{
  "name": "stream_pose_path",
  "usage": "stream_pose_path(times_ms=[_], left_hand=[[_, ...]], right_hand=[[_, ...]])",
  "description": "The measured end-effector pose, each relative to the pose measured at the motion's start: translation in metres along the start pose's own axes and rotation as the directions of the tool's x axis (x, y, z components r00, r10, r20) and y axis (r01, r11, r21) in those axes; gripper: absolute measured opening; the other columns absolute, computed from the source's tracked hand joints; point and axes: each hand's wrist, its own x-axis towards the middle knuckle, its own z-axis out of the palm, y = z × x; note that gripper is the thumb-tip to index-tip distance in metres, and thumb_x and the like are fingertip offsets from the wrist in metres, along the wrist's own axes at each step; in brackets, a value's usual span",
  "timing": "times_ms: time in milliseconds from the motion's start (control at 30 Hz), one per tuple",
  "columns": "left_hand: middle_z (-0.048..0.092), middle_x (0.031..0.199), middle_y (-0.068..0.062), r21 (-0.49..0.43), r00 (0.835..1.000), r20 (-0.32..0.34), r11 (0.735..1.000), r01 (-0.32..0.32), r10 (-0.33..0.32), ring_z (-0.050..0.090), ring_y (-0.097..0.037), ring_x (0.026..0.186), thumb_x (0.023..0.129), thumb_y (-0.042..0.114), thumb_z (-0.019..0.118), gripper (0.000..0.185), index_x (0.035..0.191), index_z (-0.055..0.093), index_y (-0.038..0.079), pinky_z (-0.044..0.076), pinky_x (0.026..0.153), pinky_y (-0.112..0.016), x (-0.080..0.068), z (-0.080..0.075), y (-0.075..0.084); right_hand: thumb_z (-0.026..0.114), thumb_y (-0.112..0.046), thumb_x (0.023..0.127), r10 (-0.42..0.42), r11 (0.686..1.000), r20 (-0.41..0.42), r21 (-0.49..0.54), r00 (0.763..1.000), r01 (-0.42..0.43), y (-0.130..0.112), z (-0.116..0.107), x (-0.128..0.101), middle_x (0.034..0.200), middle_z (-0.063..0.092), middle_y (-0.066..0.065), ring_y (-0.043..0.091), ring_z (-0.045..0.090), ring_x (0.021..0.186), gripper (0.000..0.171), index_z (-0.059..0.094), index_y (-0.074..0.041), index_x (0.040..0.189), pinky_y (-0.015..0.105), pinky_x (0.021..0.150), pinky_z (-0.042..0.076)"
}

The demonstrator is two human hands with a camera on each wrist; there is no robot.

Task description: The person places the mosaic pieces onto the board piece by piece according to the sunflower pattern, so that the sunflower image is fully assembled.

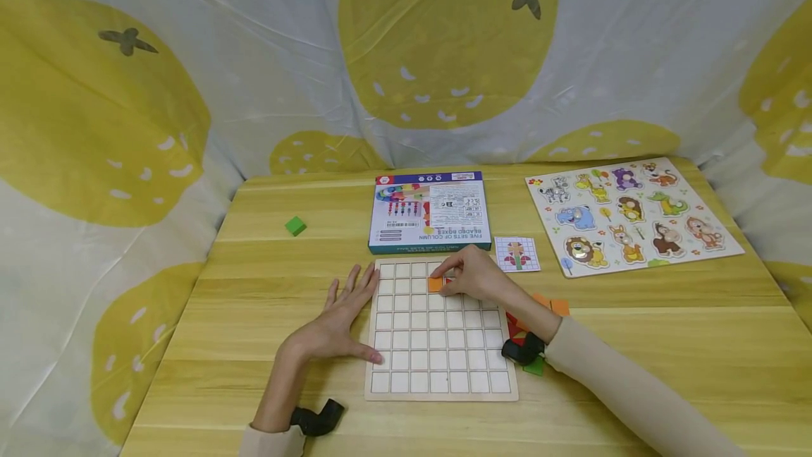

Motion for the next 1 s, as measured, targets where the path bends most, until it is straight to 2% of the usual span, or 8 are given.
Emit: stream_pose_path(times_ms=[633, 833, 1000], left_hand=[[-0.011, 0.176, -0.006, 0.012, 1.000, -0.001, 1.000, -0.001, 0.001, -0.020, -0.034, 0.161, 0.070, 0.045, 0.094, 0.140, 0.167, -0.002, 0.012, -0.017, 0.126, -0.065, 0.000, 0.000, 0.000], [-0.011, 0.176, -0.006, 0.010, 1.000, 0.000, 1.000, 0.003, -0.003, -0.020, -0.034, 0.161, 0.070, 0.045, 0.094, 0.140, 0.167, -0.002, 0.012, -0.017, 0.126, -0.065, 0.000, 0.000, 0.000], [-0.012, 0.175, -0.007, 0.012, 1.000, -0.001, 1.000, 0.000, 0.000, -0.020, -0.034, 0.161, 0.070, 0.045, 0.094, 0.140, 0.167, -0.001, 0.012, -0.018, 0.126, -0.065, 0.000, 0.000, -0.001]], right_hand=[[0.087, -0.008, 0.082, 0.002, 0.998, 0.027, 0.067, 1.000, -0.004, 0.003, -0.003, 0.001, 0.051, 0.035, -0.005, 0.011, 0.026, 0.049, 0.021, 0.084, -0.010, 0.103, 0.023, 0.051, 0.024], [0.081, -0.014, 0.089, 0.029, 0.994, 0.027, 0.103, 0.999, -0.031, 0.008, -0.025, -0.009, 0.053, 0.033, -0.004, 0.013, 0.028, 0.051, 0.024, 0.081, -0.010, 0.113, 0.025, 0.051, 0.025], [0.077, -0.019, 0.093, 0.070, 0.995, -0.005, 0.075, 0.998, -0.069, 0.019, -0.053, -0.029, 0.057, 0.029, -0.003, 0.014, 0.026, 0.054, 0.024, 0.080, -0.012, 0.116, 0.026, 0.052, 0.025]])
